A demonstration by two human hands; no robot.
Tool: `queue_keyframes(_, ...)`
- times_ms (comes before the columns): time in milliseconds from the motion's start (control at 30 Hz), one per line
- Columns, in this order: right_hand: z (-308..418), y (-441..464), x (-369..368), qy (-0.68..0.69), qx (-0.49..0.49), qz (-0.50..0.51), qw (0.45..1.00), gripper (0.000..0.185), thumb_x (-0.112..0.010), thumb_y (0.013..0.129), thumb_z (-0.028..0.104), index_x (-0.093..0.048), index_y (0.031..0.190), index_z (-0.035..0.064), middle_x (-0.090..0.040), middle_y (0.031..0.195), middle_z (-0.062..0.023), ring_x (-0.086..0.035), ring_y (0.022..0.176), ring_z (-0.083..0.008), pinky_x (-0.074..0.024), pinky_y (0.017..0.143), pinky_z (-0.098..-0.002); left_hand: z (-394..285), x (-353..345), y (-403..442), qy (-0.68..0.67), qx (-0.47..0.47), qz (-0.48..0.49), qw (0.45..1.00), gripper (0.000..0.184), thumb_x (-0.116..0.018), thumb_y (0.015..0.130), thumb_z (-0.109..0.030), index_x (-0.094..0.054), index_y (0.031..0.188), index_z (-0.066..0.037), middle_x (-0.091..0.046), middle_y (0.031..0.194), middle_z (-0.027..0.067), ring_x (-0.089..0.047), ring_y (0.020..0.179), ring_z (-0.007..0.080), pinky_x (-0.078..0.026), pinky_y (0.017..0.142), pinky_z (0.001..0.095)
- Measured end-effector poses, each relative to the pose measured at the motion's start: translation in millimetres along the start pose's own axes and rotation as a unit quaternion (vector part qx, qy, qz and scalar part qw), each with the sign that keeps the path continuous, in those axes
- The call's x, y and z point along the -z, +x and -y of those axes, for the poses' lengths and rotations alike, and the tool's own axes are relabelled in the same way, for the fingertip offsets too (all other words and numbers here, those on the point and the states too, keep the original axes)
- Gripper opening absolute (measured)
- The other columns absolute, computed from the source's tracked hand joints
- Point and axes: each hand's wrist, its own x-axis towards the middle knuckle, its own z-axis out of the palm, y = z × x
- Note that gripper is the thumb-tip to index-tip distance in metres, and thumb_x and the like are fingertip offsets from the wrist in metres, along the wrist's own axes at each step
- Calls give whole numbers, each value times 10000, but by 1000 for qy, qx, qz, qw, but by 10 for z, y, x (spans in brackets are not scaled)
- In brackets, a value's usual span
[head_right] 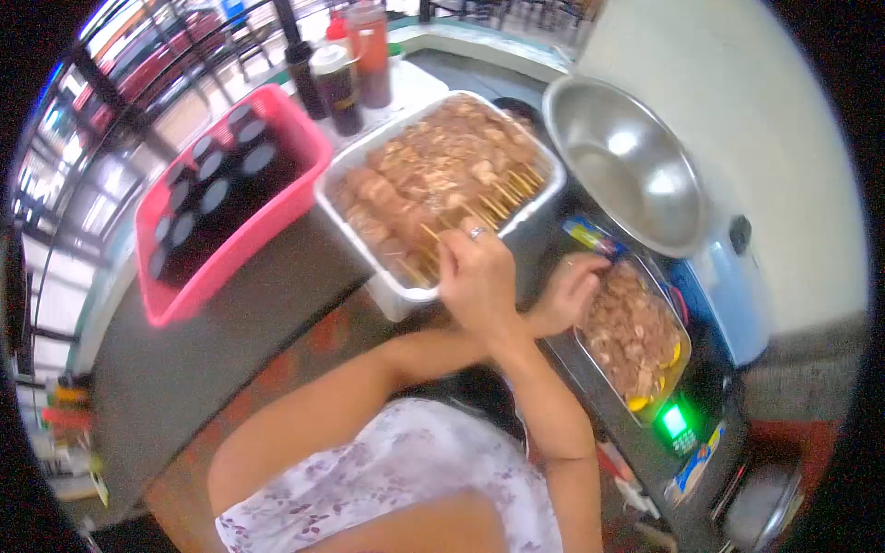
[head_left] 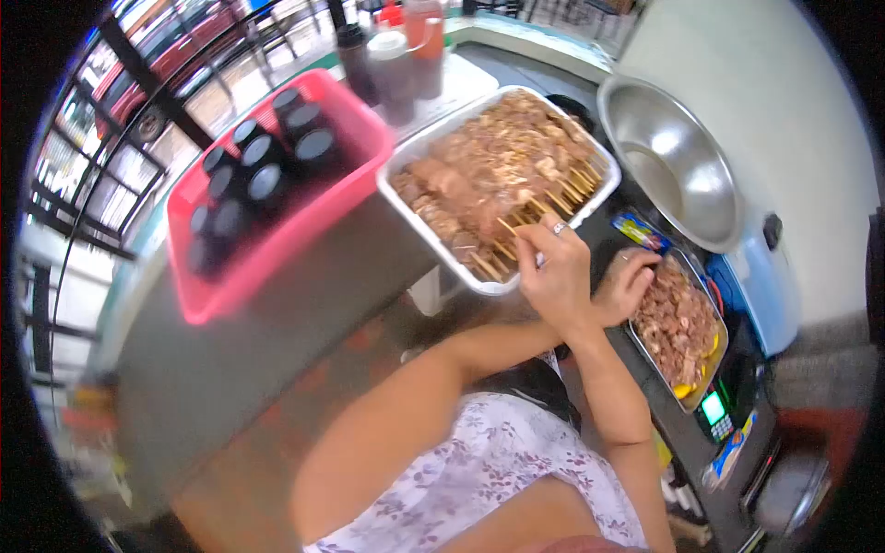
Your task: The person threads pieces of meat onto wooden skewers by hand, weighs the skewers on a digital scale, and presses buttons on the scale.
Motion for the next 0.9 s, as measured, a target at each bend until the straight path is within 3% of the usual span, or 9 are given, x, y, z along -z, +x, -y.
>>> queue_keyframes(100,7,-130,319,47,-54,-70,995,72,-627,755,49,-636,813,8,-592,776,-168,-594,716,-350,-471,640,-408,-39,-8,-27,-18,57,31,998,246,-488,923,-119,-559,1135,-17,-541,1170,146,-490,1134,274,-355,1009,370)
queue_keyframes(133,-21,-214,454,39,-55,-107,992,82,-643,746,13,-644,827,5,-568,725,-119,-566,639,-254,-438,576,-333,-71,46,-29,-28,117,74,990,284,-493,926,-126,-522,1184,-12,-539,1185,138,-497,1134,261,-362,1007,361)
queue_keyframes(200,-110,-478,848,-4,-88,-176,980,107,-658,737,-23,-651,841,2,-544,674,-70,-539,562,-159,-406,512,-259,-289,156,29,-473,159,84,862,353,-464,935,-194,-465,1229,3,-536,1186,170,-512,1114,249,-369,1011,378)
queue_keyframes(267,-120,-726,1183,-22,-117,-228,966,104,-655,750,-21,-654,851,2,-530,657,-55,-510,562,-131,-386,515,-243,-310,112,141,-364,359,100,853,469,-406,937,-348,-468,1248,-2,-550,1169,167,-521,1110,277,-378,1012,414)
queue_keyframes(400,-264,-1333,1471,-15,-248,-311,917,87,-643,781,-8,-661,866,1,-551,667,-14,-498,572,-88,-386,536,-236,-925,-50,346,-450,427,217,754,675,-255,966,-551,-506,1201,30,-591,1166,235,-570,1110,323,-438,957,404)
queue_keyframes(433,-307,-1464,1475,-12,-270,-328,905,83,-641,786,-2,-662,867,1,-559,671,-9,-496,574,-80,-385,541,-233,-904,-115,326,-473,443,243,722,560,-383,974,-454,-519,1184,47,-616,1127,217,-606,1055,297,-461,932,382)
queue_keyframes(500,-349,-1652,1502,4,-303,-351,886,70,-632,801,8,-657,865,-2,-562,668,-6,-492,596,-69,-384,555,-229,-1040,-290,257,-328,384,291,813,389,-559,934,-268,-544,1154,52,-646,1075,178,-642,976,252,-509,856,336)
queue_keyframes(600,-414,-1833,1572,-11,-329,-337,882,95,-604,836,31,-638,916,-7,-558,678,-5,-486,629,-69,-389,587,-224,-1003,-513,151,-316,379,289,820,285,-654,857,-82,-583,1098,52,-671,1008,129,-658,878,182,-533,749,286)
queue_keyframes(900,-582,-1936,1723,186,-348,-279,876,217,-460,978,157,-606,987,-4,-538,682,14,-482,620,-66,-389,577,-216,-1014,-736,184,-234,311,378,840,259,-644,866,-102,-616,1105,-7,-658,895,23,-549,670,45,-454,607,190)
